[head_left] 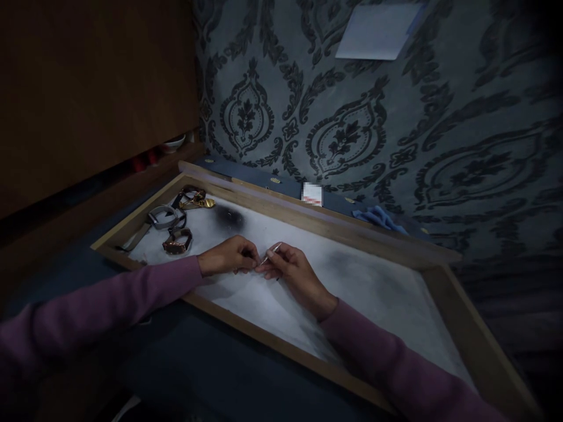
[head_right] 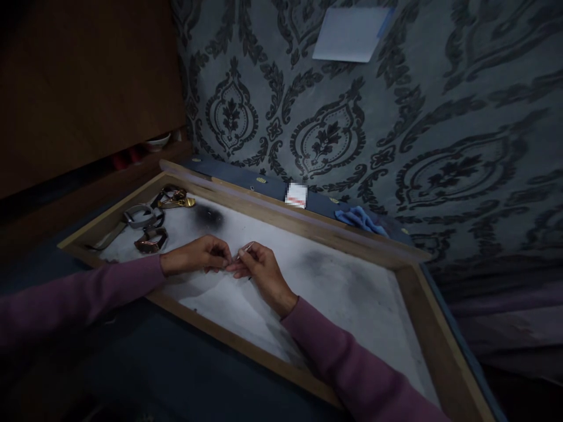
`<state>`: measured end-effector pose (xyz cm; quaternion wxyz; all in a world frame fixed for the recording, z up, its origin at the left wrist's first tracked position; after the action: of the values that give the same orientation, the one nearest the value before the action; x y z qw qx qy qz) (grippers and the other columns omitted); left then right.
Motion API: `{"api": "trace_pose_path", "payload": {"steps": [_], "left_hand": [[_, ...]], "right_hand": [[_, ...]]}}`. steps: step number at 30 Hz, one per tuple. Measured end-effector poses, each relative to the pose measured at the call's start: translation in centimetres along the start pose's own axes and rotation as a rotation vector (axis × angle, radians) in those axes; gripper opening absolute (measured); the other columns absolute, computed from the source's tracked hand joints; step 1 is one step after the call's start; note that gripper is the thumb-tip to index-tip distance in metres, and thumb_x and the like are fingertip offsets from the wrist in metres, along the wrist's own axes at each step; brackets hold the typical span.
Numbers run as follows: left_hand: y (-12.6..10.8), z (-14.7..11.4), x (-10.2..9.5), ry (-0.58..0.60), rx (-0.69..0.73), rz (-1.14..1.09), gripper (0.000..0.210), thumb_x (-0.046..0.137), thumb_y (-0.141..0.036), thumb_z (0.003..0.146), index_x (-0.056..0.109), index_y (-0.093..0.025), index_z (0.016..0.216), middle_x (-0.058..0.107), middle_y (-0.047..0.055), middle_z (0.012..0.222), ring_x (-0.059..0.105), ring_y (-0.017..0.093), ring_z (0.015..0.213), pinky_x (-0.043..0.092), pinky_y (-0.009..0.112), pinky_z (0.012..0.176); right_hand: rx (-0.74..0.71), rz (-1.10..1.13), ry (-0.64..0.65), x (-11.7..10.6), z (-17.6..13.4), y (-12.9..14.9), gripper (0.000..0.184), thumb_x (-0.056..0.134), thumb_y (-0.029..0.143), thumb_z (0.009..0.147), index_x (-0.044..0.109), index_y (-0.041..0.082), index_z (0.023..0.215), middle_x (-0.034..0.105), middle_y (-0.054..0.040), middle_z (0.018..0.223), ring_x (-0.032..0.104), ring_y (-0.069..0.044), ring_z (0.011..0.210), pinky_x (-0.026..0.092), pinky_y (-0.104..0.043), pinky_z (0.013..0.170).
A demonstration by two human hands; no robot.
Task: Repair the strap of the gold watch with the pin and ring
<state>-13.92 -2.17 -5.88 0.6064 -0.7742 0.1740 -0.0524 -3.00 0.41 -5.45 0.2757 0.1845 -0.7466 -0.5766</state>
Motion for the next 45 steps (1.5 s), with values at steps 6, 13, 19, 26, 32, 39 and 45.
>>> {"api": "trace_pose_path", "payload": {"steps": [6,13,19,26,32,39,45], "left_hand": [[-0.2,-0.1,0.0,0.004,0.003,0.0,0.011,0.06,-0.02,0.07,0.062,-0.012,0.076,0.055,-0.004,0.053,0.047,0.008,0.046,0.035,0.019,0.044],[0.2,0.2,-0.1,0.007,-0.001,0.034,0.011,0.06,-0.019,0.07,0.063,-0.012,0.076,0.056,-0.003,0.055,0.048,0.008,0.047,0.035,0.019,0.044],[-0.1,0.0,0.0,-0.002,-0.01,0.031,0.012,0.058,-0.019,0.069,0.063,-0.011,0.076,0.055,-0.003,0.053,0.046,0.008,0.045,0.034,0.018,0.043],[-0.2,0.0,0.0,0.007,-0.018,0.063,0.015,0.056,-0.017,0.069,0.065,-0.009,0.078,0.057,-0.002,0.056,0.05,0.009,0.049,0.036,0.017,0.043],[-0.5,-0.3,0.0,0.002,-0.035,0.102,0.016,0.054,-0.015,0.072,0.066,-0.009,0.08,0.055,-0.003,0.054,0.047,0.008,0.047,0.034,0.017,0.043],[-0.7,-0.7,-0.1,-0.028,-0.068,0.163,0.016,0.053,-0.013,0.073,0.066,-0.009,0.081,0.056,-0.002,0.059,0.048,0.008,0.048,0.031,0.016,0.041],[-0.8,-0.5,0.0,-0.052,-0.045,0.196,0.013,0.052,-0.008,0.071,0.065,-0.01,0.075,0.058,-0.002,0.063,0.049,0.006,0.048,0.037,0.017,0.047]], "right_hand": [[0.008,0.02,0.01,0.1,0.0,-0.2,0.039,0.081,0.048,0.066,0.058,0.018,0.074,0.066,0.0007,0.067,0.069,-0.014,0.059,0.052,-0.022,0.052],[0.017,0.003,0.009,0.1,0.1,-0.3,0.037,0.079,0.048,0.069,0.058,0.018,0.075,0.068,-0.0008,0.069,0.07,-0.015,0.06,0.053,-0.022,0.054],[0.008,-0.012,0.006,-0.1,0.2,-0.5,0.039,0.079,0.049,0.069,0.057,0.018,0.076,0.067,-0.0003,0.068,0.071,-0.016,0.061,0.053,-0.023,0.054],[0.001,-0.03,-0.014,-0.3,0.3,-0.5,0.042,0.079,0.052,0.066,0.057,0.018,0.076,0.066,0.0009,0.066,0.07,-0.015,0.058,0.053,-0.022,0.051],[-0.051,-0.105,-0.021,-0.2,0.3,-0.2,0.04,0.076,0.052,0.07,0.058,0.017,0.075,0.067,-0.0001,0.066,0.068,-0.014,0.056,0.053,-0.022,0.051],[-0.144,-0.21,-0.017,0.0,0.2,0.1,0.037,0.07,0.052,0.077,0.057,0.017,0.075,0.069,-0.0023,0.067,0.066,-0.014,0.057,0.054,-0.025,0.054],[-0.211,-0.287,0.005,0.4,-0.2,0.3,0.036,0.066,0.053,0.081,0.058,0.018,0.076,0.067,-0.0028,0.066,0.066,-0.015,0.058,0.054,-0.026,0.055]]}}
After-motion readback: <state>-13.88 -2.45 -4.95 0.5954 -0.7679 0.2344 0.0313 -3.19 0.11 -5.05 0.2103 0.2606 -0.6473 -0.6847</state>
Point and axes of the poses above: each hand's wrist, its own z-axis towards the middle knuckle, its own x-axis out of the palm, y = z × x, the point moved 8 cm from there along z, towards the middle knuckle
